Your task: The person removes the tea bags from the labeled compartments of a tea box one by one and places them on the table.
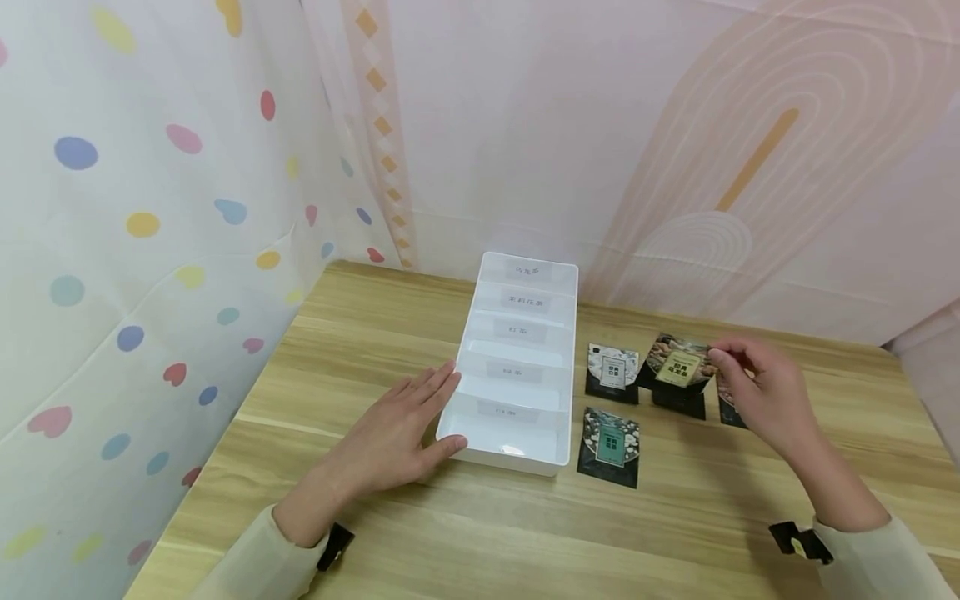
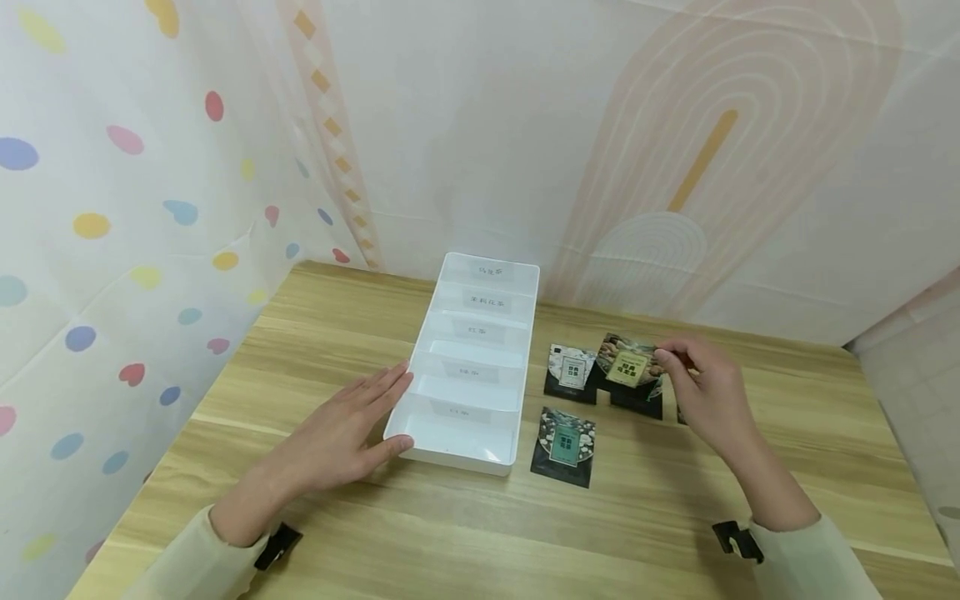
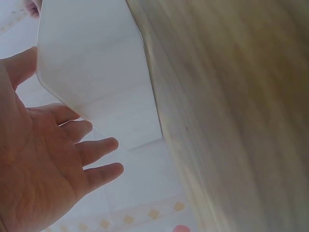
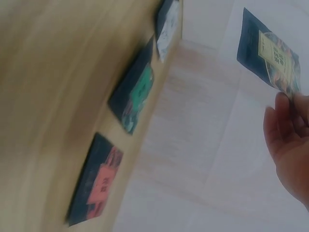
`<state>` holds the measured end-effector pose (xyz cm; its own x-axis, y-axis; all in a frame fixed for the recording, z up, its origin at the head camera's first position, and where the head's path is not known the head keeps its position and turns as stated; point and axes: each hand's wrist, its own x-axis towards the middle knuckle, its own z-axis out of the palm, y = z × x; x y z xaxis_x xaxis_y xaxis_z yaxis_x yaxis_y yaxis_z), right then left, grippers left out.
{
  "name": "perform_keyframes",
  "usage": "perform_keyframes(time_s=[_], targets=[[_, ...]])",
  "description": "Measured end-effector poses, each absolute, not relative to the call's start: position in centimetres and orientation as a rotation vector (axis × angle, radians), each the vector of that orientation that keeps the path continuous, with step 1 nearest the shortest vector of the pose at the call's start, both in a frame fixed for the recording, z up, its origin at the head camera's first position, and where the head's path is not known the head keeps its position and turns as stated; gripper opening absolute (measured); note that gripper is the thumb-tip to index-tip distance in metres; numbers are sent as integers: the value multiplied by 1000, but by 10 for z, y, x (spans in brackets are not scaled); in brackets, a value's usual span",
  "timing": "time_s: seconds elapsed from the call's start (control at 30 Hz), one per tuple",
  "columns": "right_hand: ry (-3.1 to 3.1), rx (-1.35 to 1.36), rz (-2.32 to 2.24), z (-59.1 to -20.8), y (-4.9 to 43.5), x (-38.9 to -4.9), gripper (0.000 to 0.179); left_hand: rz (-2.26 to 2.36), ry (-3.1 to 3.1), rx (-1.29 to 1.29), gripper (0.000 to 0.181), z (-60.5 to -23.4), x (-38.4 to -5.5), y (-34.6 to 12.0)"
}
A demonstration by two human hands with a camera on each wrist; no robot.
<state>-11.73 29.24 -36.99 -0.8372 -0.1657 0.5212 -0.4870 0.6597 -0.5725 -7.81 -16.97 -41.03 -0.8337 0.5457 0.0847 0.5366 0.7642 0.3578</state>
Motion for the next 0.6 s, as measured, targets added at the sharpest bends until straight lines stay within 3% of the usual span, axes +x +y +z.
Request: perform_keyframes(time_s=[0.6], targets=[[-2714, 352, 993, -388, 317, -83, 14, 578, 2923, 894, 84, -409, -78, -170]])
